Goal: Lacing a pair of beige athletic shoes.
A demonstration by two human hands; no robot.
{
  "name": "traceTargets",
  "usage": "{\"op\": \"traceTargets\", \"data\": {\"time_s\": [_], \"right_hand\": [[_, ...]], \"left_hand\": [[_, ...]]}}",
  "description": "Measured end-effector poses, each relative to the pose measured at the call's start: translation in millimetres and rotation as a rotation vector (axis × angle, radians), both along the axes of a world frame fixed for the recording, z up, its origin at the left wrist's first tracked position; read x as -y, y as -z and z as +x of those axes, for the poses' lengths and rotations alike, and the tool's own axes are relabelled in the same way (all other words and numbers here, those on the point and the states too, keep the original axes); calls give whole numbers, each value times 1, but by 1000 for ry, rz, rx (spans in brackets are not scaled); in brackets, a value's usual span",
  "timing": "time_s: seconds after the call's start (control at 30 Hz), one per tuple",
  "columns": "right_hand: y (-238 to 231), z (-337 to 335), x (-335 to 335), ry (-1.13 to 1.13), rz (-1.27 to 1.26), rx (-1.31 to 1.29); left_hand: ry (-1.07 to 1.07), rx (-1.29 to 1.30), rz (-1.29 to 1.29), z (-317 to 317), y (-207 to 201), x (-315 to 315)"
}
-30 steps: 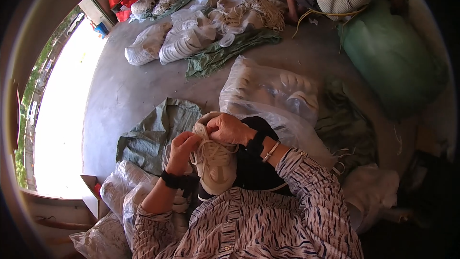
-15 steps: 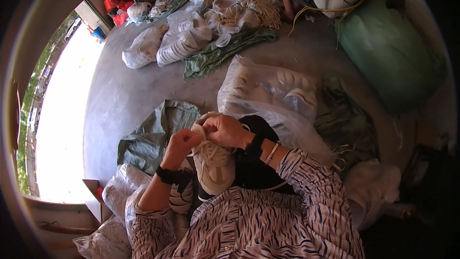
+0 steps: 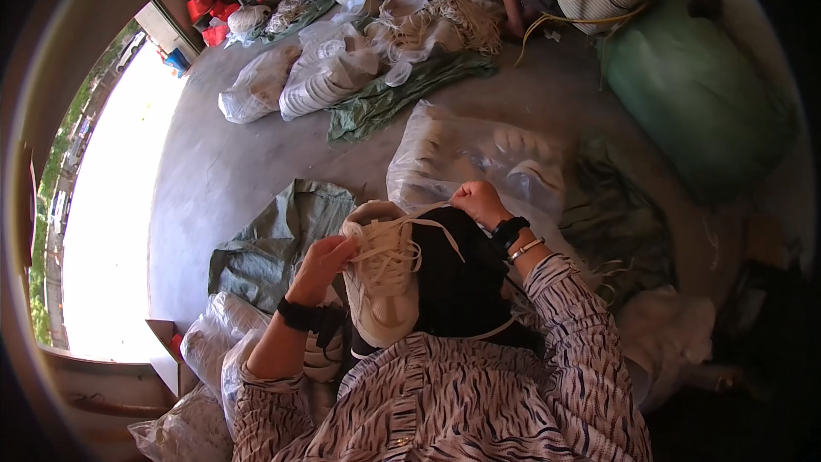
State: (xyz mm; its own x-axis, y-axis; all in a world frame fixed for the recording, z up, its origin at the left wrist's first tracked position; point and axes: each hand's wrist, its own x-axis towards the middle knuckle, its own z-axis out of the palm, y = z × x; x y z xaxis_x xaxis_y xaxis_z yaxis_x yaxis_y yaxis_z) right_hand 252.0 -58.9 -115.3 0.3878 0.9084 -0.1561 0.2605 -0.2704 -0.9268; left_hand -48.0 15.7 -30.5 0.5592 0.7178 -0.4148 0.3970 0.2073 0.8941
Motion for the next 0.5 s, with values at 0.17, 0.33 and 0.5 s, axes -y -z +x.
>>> {"op": "traceTargets", "data": {"time_s": [0.17, 0.33, 0.5], "right_hand": [[-26, -26, 11, -216, 195, 596], [-62, -71, 8, -538, 293, 371], [-74, -102, 9, -570, 398, -23]], "left_hand": [[149, 69, 326, -12, 5, 4], [-239, -36, 92, -37, -2, -30], [26, -28, 0, -40, -19, -59]]}}
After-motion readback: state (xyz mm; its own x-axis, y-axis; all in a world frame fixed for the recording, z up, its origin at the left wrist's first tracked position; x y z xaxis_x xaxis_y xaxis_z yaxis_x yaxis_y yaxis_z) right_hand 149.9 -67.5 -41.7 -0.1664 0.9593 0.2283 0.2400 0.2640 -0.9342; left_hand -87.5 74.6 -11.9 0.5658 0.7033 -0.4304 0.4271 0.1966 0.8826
